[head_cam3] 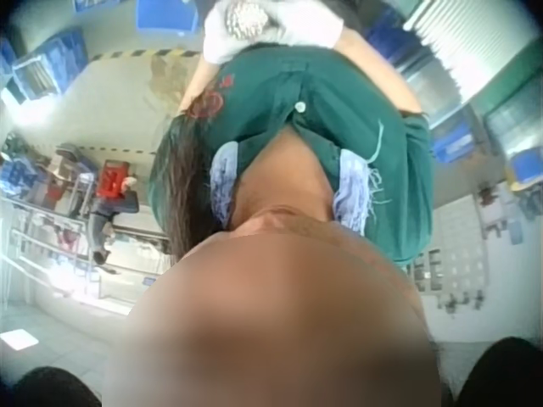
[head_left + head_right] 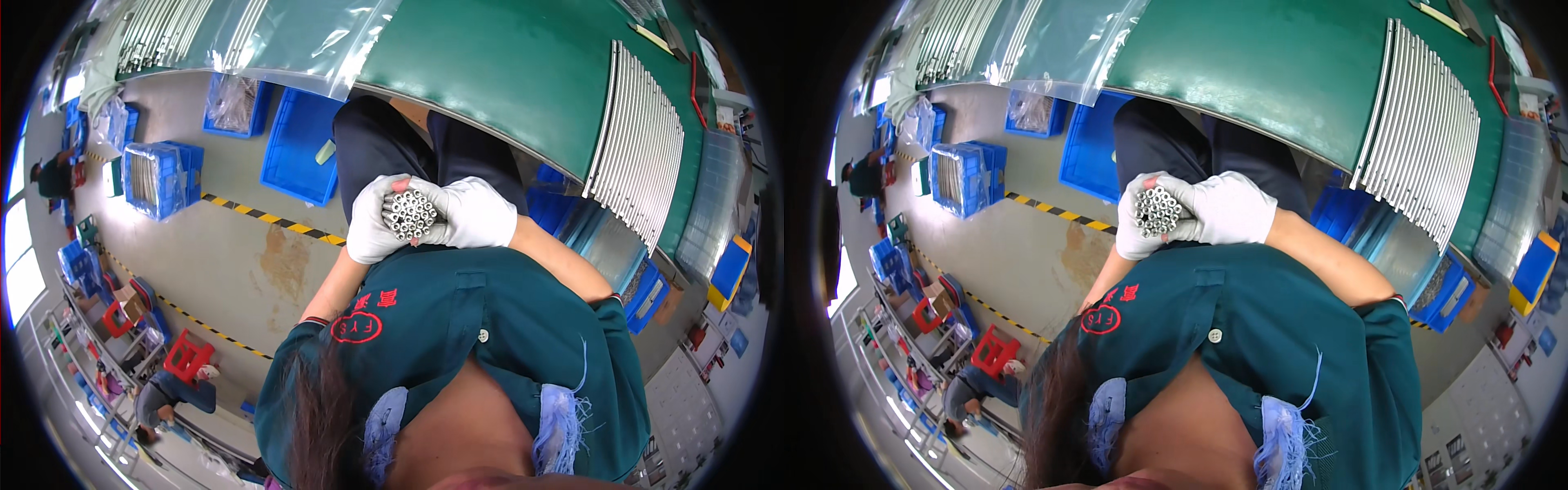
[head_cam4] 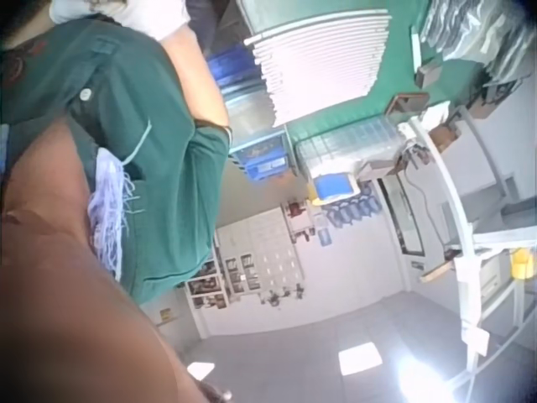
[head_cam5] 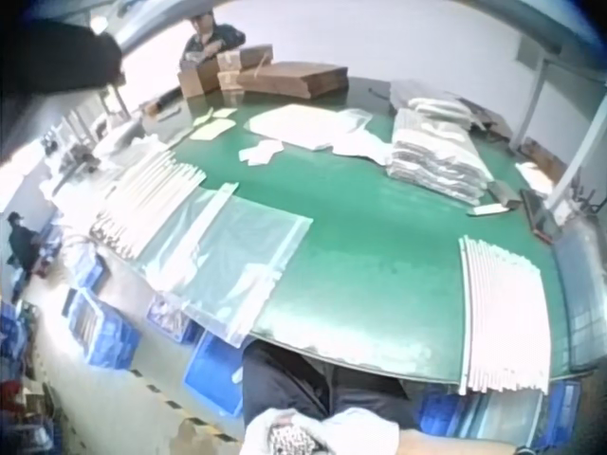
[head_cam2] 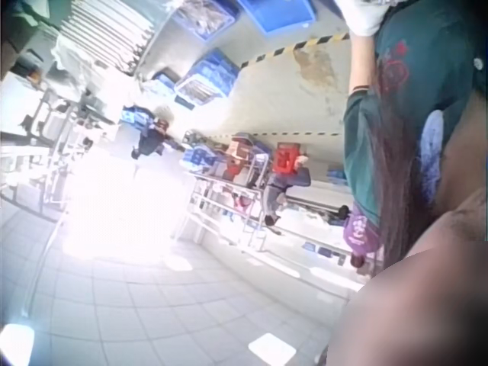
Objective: Organize thin metal rods, clean them using an air gun, and package them into plastic bags.
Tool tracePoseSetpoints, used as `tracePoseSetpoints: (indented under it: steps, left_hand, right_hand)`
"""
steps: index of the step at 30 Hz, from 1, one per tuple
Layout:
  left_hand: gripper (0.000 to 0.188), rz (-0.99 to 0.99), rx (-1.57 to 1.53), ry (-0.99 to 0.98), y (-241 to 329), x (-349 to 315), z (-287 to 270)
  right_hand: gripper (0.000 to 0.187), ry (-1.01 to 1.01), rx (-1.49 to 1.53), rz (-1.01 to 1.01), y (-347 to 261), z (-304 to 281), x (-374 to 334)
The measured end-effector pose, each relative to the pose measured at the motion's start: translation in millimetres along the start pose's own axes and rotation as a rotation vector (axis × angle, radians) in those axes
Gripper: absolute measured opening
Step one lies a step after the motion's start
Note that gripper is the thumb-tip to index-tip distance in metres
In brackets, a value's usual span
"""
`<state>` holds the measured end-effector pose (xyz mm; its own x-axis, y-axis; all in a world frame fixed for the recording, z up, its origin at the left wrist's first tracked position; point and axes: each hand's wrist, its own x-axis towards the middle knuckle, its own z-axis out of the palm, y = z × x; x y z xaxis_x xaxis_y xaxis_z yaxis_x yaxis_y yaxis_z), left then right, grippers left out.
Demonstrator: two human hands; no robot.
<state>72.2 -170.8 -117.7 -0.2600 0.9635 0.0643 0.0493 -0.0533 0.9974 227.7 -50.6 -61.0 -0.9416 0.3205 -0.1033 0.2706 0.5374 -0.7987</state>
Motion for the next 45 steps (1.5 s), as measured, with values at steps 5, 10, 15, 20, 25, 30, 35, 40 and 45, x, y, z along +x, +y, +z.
tracePoseSetpoints:
  steps: [5, 10, 15, 20, 25, 30, 35, 40, 45]
  left_hand:
    - [0.067, 0.005, 0.078, 0.005, 1, 4, 4]
    - [0.061, 0.047, 0.252, -0.020, 6, 12, 7]
    - [0.060, 0.071, 0.270, -0.034, 6, 11, 8]
    - [0.057, 0.091, 0.315, -0.021, 3, 4, 8]
    - [0.028, -0.216, 0.179, 0.012, -12, -11, 5]
    - [0.025, -0.347, 0.147, 0.052, -14, -13, 6]
    - [0.017, -0.170, 0.229, -0.017, -8, -10, 7]
    - [0.048, 0.208, 0.412, 0.002, -1, -1, 8]
    - [0.048, 0.289, 0.470, 0.008, 4, 1, 9]
  right_hand:
    - [0.072, -0.022, 0.007, 0.023, 4, -2, -2]
    - [0.072, 0.009, -0.002, 0.060, 12, 2, -10]
    - [0.074, 0.009, 0.026, 0.060, 10, -1, -14]
    - [0.077, -0.015, 0.034, 0.012, 10, -1, -13]
    - [0.072, 0.030, 0.058, -0.137, 12, 4, -9]
    - [0.072, 0.062, 0.035, -0.170, 13, 6, -11]
    - [0.071, 0.041, 0.037, -0.143, 15, 6, -14]
    - [0.073, 0.052, 0.052, -0.139, 14, 3, -18]
    - [0.071, 0.024, 0.065, -0.158, 19, 2, -21]
